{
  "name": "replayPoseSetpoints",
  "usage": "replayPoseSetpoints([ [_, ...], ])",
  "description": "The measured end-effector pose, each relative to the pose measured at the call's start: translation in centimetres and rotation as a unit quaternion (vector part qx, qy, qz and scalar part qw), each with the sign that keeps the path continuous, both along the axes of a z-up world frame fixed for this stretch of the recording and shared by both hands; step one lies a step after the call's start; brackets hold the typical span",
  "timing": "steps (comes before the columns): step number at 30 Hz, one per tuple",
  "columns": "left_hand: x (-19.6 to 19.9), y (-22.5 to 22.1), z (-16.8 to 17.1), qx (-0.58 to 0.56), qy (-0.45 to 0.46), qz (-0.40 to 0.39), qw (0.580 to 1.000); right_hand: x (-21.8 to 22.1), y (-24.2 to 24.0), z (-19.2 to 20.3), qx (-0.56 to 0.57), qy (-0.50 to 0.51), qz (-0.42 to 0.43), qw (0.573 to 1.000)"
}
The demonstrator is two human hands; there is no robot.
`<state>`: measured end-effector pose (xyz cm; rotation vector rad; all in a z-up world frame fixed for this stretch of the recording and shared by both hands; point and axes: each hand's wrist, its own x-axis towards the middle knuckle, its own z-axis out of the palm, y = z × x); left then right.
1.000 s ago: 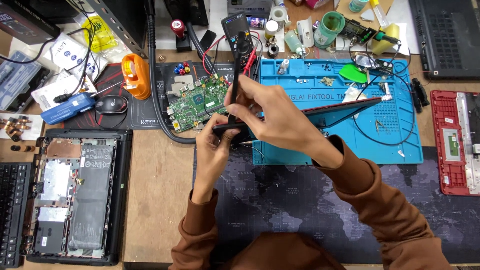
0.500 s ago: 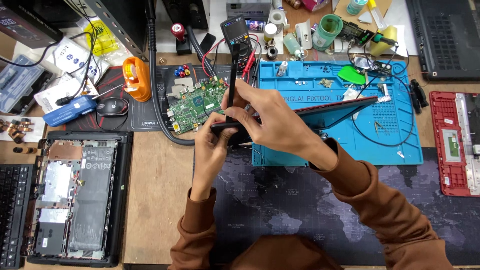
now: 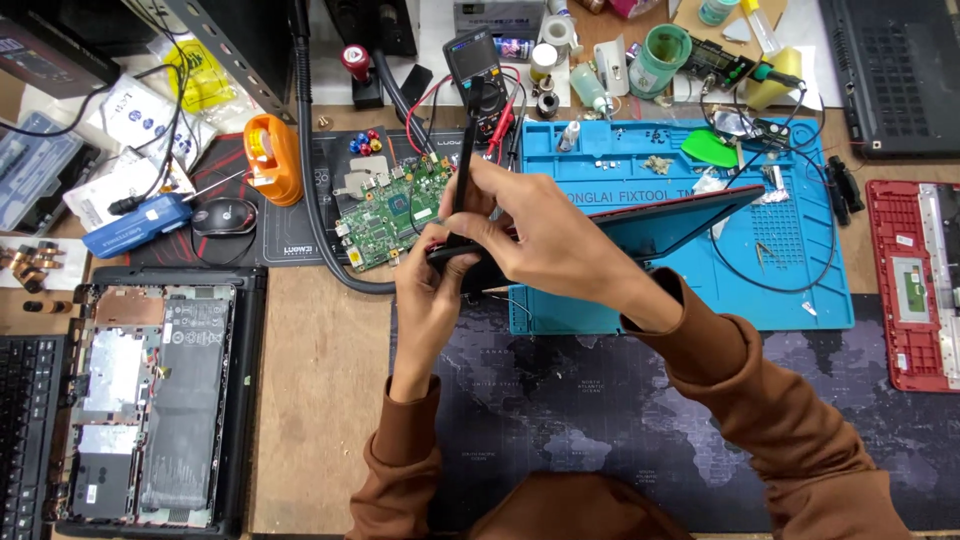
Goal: Testing a motherboard with a multimeter and disassembling a laptop screen assembly.
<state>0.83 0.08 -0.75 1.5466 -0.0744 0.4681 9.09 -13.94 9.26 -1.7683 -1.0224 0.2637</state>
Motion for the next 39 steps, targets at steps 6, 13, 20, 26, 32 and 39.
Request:
replayPoseSetpoints([
  [6,0.4,0.1,-0.4,-0.015,-0.009,-0.005,1.000,0.5,0.0,-0.7,0.043,-0.008,-0.033,0.999],
  [13,-0.1,0.3,2.3,0.015,0.035,-0.006,0.999,-1.0,-3.4,-1.3,0.231,-0.052,-0.090,0.967],
  [20,0.8,-0.8,6.6,0.324,-0.067,0.058,0.942,-1.0,-13.7,-3.6,0.297,-0.056,-0.314,0.900],
  [26,4.0,-5.8,6.6,0.596,-0.168,0.089,0.780,1.4,-18.5,-9.5,0.354,0.046,-0.431,0.829],
  [32,7.3,-14.2,7.0,0.612,-0.181,-0.013,0.770,2.8,-20.2,-12.6,0.412,0.123,-0.356,0.830],
  [39,9.1,-18.5,6.5,0.630,-0.152,-0.059,0.759,3.3,-20.7,-12.5,0.454,0.187,-0.276,0.826],
])
